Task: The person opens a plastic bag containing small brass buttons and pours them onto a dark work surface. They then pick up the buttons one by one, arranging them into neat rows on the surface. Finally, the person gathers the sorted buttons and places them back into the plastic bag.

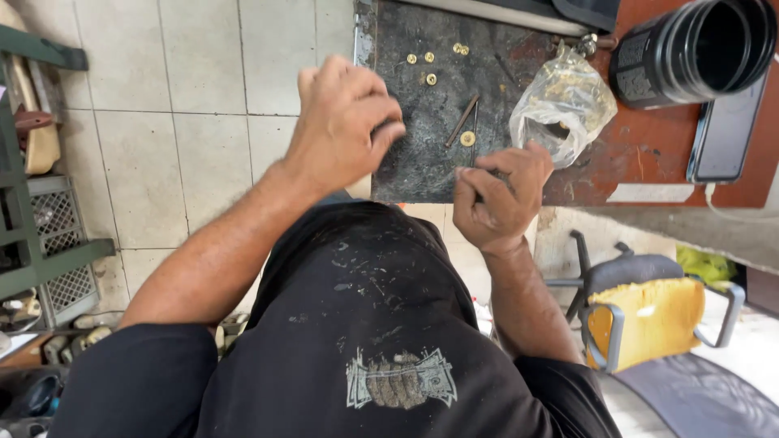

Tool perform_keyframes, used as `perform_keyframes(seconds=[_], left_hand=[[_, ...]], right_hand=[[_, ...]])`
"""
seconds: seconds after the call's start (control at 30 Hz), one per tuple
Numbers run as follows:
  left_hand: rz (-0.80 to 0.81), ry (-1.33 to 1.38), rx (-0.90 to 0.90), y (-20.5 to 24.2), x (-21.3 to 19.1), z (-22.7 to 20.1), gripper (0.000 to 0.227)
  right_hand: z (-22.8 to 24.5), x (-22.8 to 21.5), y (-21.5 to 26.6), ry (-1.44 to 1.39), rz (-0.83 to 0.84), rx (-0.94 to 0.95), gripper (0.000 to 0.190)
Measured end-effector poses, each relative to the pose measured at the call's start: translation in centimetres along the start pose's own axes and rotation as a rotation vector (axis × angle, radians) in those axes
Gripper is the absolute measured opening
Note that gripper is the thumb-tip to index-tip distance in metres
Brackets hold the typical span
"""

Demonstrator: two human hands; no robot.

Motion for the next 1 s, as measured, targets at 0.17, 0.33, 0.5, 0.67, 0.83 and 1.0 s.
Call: perform_keyframes(seconds=[0.17,0.33,0.5,0.67,0.83,1.0], left_hand=[[-0.125,-0.020,0.136,-3.0,-0.4,1.8,0.019],[-0.107,-0.003,0.226,-4.1,-0.5,2.1,0.017],[-0.008,0.123,0.240,-3.7,-0.5,3.3,0.037],[0.000,0.160,0.323,-3.2,-1.7,3.4,0.042],[0.013,0.219,0.366,-3.2,-2.2,2.9,0.041],[0.013,0.235,0.334,-2.8,-1.9,3.1,0.035]], right_hand=[[0.5,-0.4,0.8,0.117,-0.002,0.086,0.019],[1.7,-1.1,1.2,0.205,0.006,0.191,0.023],[1.6,-3.0,1.4,0.335,-0.059,0.345,0.020],[-0.7,-4.6,1.5,0.450,-0.100,0.418,0.015],[-5.2,-4.4,2.6,0.455,-0.018,0.529,0.014],[-6.8,-2.9,1.9,0.479,0.418,0.686,0.021]])
Point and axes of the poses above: each hand's wrist, its own y-axis away from the middle knuckle, its own x-axis out of the palm, z = x × y, the point moved 6 cm from there along -y, towards the middle knuckle, and after that the axes turned 8 degrees about z, right-handed, at the moved point
